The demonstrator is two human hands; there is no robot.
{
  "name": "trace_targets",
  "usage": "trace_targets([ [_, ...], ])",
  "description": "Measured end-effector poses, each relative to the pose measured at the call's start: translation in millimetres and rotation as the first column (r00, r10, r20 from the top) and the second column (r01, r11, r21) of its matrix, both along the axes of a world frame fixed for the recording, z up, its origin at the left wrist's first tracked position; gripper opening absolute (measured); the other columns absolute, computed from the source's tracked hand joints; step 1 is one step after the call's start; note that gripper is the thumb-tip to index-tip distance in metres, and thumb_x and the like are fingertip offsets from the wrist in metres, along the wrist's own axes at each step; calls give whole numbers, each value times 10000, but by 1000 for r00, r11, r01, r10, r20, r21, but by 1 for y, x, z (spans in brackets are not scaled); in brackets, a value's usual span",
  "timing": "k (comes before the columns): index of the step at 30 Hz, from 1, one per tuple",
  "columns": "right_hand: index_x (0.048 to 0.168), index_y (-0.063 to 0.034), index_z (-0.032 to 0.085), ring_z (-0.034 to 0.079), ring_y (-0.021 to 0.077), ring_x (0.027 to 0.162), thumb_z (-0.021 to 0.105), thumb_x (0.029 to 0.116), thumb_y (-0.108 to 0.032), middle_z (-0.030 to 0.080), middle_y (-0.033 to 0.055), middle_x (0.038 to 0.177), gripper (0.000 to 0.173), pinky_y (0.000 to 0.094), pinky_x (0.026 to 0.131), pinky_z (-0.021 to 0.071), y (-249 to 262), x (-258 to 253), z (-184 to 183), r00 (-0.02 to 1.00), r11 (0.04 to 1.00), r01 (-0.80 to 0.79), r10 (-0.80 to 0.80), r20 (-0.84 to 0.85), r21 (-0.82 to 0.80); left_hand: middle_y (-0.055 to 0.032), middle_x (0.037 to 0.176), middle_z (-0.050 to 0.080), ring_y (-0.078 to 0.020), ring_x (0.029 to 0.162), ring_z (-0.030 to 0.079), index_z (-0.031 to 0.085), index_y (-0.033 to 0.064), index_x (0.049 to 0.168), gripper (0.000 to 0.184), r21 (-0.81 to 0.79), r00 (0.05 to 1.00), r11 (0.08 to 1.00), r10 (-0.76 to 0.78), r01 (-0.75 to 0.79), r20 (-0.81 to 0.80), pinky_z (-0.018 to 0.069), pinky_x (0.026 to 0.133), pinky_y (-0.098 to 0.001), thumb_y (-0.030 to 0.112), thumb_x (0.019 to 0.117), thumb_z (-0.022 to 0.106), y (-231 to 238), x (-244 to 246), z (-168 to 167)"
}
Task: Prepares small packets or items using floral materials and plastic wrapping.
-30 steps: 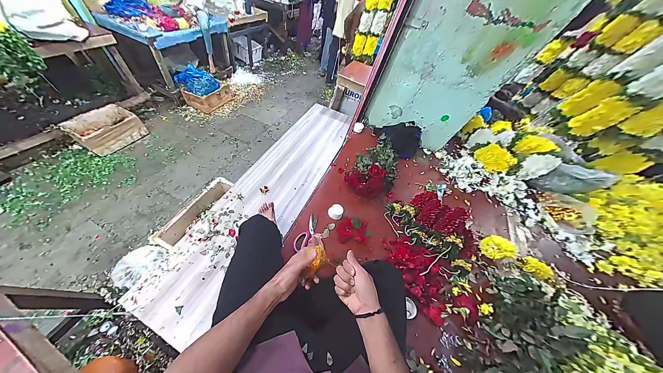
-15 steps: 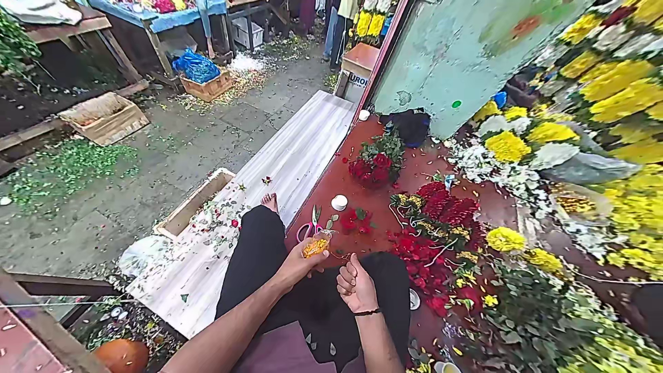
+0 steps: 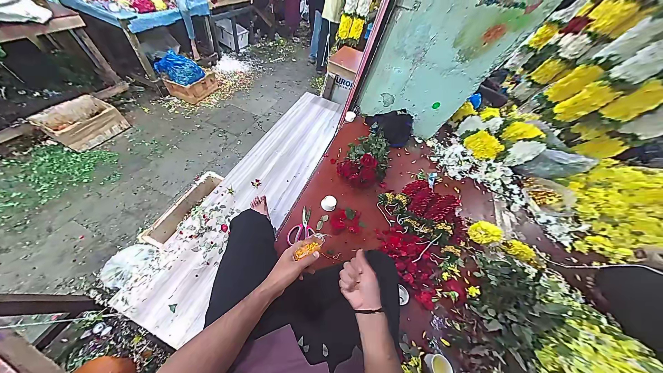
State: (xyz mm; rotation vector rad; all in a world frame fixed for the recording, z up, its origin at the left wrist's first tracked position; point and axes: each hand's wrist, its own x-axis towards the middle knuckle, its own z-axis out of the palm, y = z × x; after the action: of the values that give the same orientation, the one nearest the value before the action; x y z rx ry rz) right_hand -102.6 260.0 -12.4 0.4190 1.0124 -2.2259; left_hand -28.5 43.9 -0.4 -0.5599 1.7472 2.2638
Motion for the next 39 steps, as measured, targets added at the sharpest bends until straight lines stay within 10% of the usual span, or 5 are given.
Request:
trace_targets([
  [5,570,-209,417,301,46,350,268,1114,-496,319,-93,459,633,208,352,257,46,-82,34,950,915,267,-302,-75,-303,-108,1153,707,-200,823,707,580,111,1406,477,0,1000,1000,9,-9,0,591,632,-330,365,1010,660,-1,2,0],
  [14,630,-176,401,296,50,399,401,1105,-387,331,-66,512,520,221,390,267,-96,-57,129,741,806,-577,585,-330,134,-102,1082,732,-204,858,715,595,85,1353,449,-22,1000,999,27,-27,-8,595,665,-337,360,1006,670,-1,0,-5],
  [20,604,-209,419,280,40,389,337,1115,-456,305,-99,498,573,214,378,256,-25,-28,80,946,959,-262,234,-223,-107,-118,1224,651,-213,920,714,431,66,1381,556,-113,999,993,40,-38,14,628,707,-376,381,994,677,-1,7,-2],
  [28,664,-168,396,285,62,377,382,1110,-446,310,-64,491,526,225,372,262,-29,27,-15,980,983,-109,81,183,147,-81,1038,695,-192,916,711,569,-15,1248,280,-273,974,961,-24,-39,-224,631,806,-402,183,1079,466,-1,-24,45],
  [39,775,-89,501,397,54,416,471,1045,-107,429,-43,535,272,208,413,370,-26,30,25,934,879,-356,344,96,316,-12,1063,682,-156,1066,627,812,197,984,168,-657,541,620,-759,430,-362,557,909,-365,337,957,722,175,-138,76],
])
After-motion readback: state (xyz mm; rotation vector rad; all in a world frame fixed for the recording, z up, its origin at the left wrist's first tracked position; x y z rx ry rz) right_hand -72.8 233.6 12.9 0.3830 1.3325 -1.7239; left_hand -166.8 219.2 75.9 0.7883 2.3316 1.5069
